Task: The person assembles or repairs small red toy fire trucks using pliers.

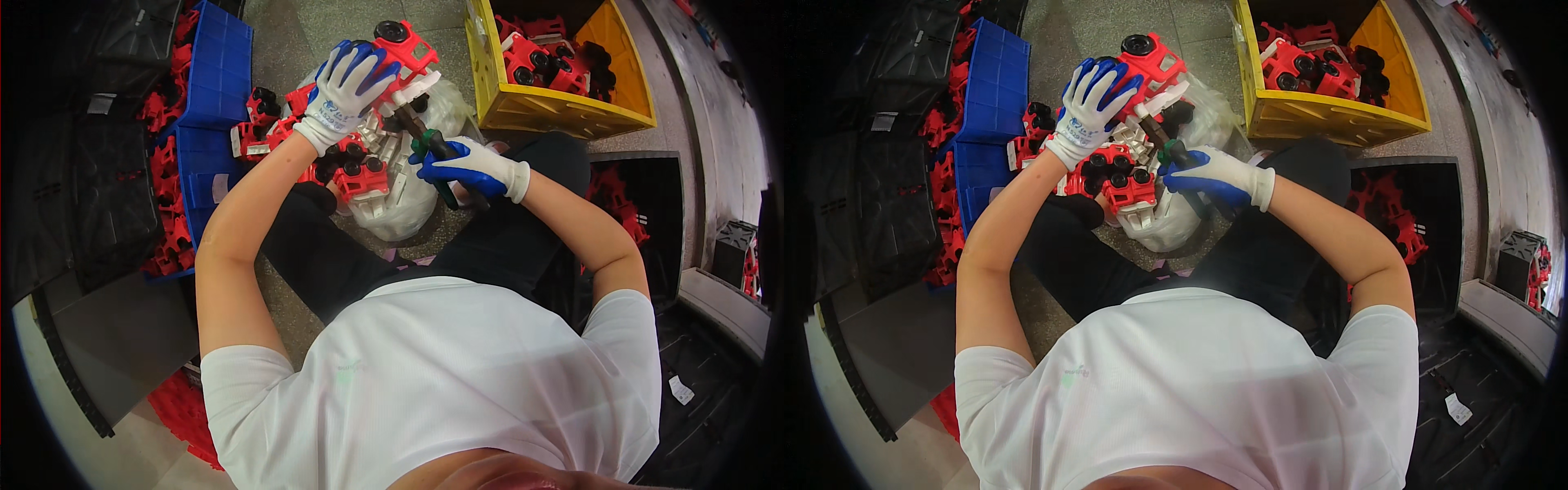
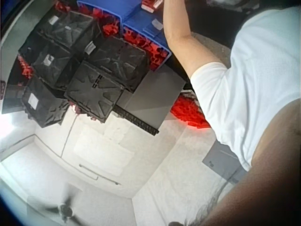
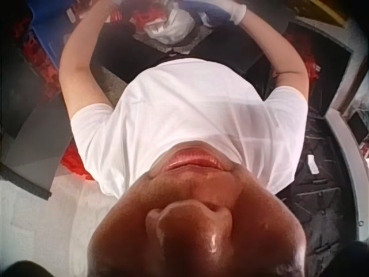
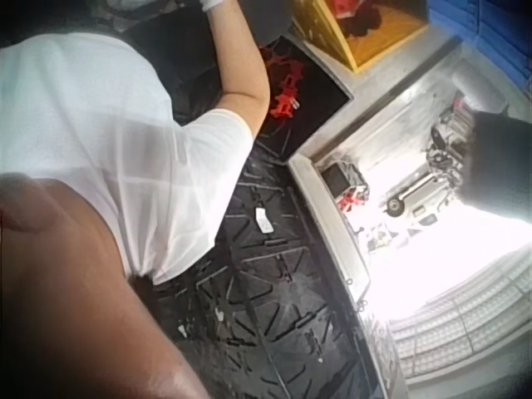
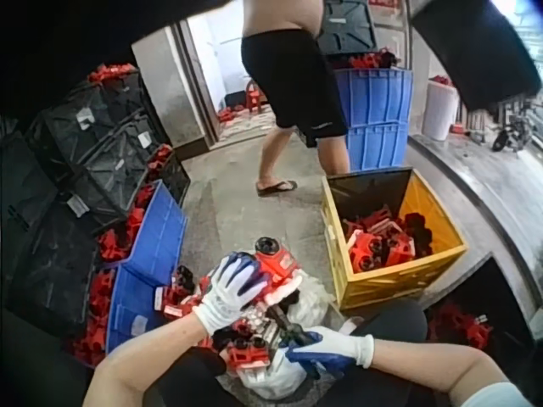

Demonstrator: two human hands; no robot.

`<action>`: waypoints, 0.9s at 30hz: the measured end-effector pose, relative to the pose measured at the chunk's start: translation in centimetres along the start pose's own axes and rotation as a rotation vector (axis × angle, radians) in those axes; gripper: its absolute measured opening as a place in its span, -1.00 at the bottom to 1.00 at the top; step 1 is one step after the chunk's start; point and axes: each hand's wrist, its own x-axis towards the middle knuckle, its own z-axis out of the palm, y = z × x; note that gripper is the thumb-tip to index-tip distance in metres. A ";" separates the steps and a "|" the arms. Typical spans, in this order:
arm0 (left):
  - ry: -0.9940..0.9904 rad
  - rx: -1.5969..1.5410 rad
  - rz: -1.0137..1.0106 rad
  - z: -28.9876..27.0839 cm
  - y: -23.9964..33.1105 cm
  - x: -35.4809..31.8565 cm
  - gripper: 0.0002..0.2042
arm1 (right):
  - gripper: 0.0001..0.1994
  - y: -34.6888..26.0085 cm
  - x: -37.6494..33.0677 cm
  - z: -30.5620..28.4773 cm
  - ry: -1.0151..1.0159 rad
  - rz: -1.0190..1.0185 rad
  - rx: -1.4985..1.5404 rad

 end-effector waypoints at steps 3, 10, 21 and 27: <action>-0.024 -0.009 0.013 -0.7 -0.2 0.1 -0.45 | -0.65 -0.3 -0.1 -0.3 -0.042 -0.003 0.034; -0.008 0.002 0.060 -2.1 0.1 1.3 -0.47 | -0.67 0.2 -0.5 0.3 0.000 0.024 0.015; 0.110 -1.414 -1.339 -2.9 -0.7 2.0 -0.35 | -0.67 1.5 -0.6 -0.5 0.310 0.006 -0.195; 0.116 -1.858 -1.245 0.8 0.6 1.7 -0.57 | -0.61 1.5 -1.1 0.0 0.358 -0.057 -0.404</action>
